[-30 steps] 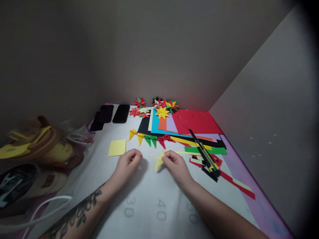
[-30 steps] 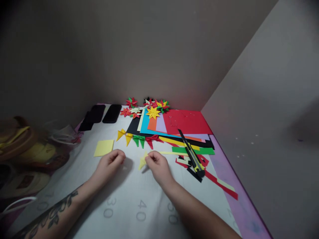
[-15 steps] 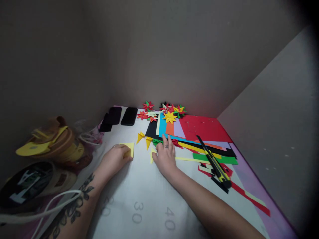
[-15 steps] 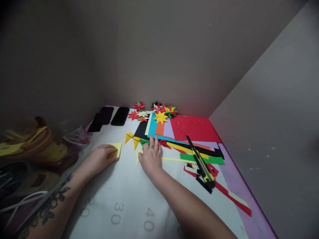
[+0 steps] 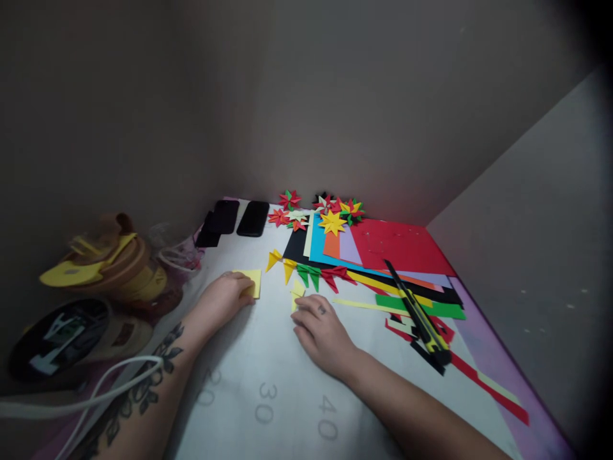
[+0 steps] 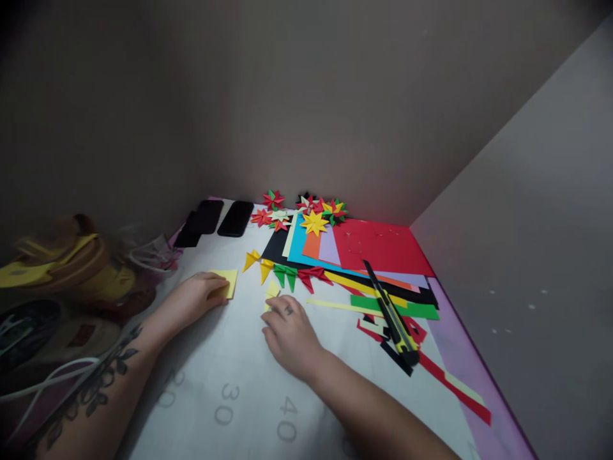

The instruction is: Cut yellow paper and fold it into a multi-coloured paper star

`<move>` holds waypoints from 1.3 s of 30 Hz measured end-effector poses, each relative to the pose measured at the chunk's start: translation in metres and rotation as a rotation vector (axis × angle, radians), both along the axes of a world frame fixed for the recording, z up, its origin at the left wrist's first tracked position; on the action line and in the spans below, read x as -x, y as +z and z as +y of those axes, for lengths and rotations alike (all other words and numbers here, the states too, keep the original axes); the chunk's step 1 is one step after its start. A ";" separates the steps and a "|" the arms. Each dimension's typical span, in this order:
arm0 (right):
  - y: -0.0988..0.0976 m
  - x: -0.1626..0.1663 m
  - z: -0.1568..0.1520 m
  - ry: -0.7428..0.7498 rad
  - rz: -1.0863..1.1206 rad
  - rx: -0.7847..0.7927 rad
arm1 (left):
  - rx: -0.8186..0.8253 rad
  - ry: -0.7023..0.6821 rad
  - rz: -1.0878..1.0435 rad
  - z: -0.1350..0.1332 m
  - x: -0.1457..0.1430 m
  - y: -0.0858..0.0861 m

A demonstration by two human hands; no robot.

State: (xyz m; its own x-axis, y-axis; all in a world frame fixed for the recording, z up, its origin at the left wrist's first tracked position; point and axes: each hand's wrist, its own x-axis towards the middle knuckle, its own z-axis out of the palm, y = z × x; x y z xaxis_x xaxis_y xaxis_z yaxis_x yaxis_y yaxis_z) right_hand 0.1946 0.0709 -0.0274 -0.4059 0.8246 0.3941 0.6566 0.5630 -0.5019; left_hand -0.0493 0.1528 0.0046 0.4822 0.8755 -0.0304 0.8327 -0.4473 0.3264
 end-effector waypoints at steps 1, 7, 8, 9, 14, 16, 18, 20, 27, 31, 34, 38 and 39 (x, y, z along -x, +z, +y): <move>0.001 0.003 -0.002 0.024 -0.007 0.019 | 0.000 -0.001 -0.008 0.000 0.000 -0.001; 0.005 0.038 0.010 0.147 -0.152 0.122 | 0.010 -0.026 -0.052 0.004 0.005 -0.003; 0.005 0.044 0.013 0.160 -0.178 0.131 | 0.014 -0.030 -0.061 0.004 0.007 -0.004; 0.004 0.049 0.015 0.163 -0.198 0.140 | 0.017 -0.033 -0.070 0.005 0.008 -0.004; -0.001 0.056 0.016 0.146 -0.232 0.169 | 0.013 -0.029 -0.051 0.006 0.011 -0.007; -0.003 0.055 0.015 0.147 -0.236 0.154 | 0.011 -0.028 -0.043 0.006 0.011 -0.008; -0.004 0.055 0.014 0.146 -0.241 0.148 | 0.014 -0.027 -0.048 0.006 0.011 -0.008; -0.004 0.055 0.014 0.150 -0.243 0.150 | 0.021 -0.017 -0.064 0.006 0.010 -0.008; -0.003 0.056 0.015 0.144 -0.254 0.131 | 0.022 0.009 -0.102 0.004 0.008 -0.005; -0.003 0.056 0.014 0.141 -0.266 0.135 | 0.005 0.006 -0.096 0.003 0.006 -0.004; -0.003 0.057 0.015 0.137 -0.265 0.142 | 0.007 0.002 -0.107 0.002 0.004 -0.003; -0.003 0.056 0.014 0.143 -0.269 0.139 | 0.017 0.019 -0.101 0.001 0.003 -0.001; -0.003 0.056 0.014 0.143 -0.271 0.136 | 0.017 0.020 -0.099 0.001 0.003 -0.001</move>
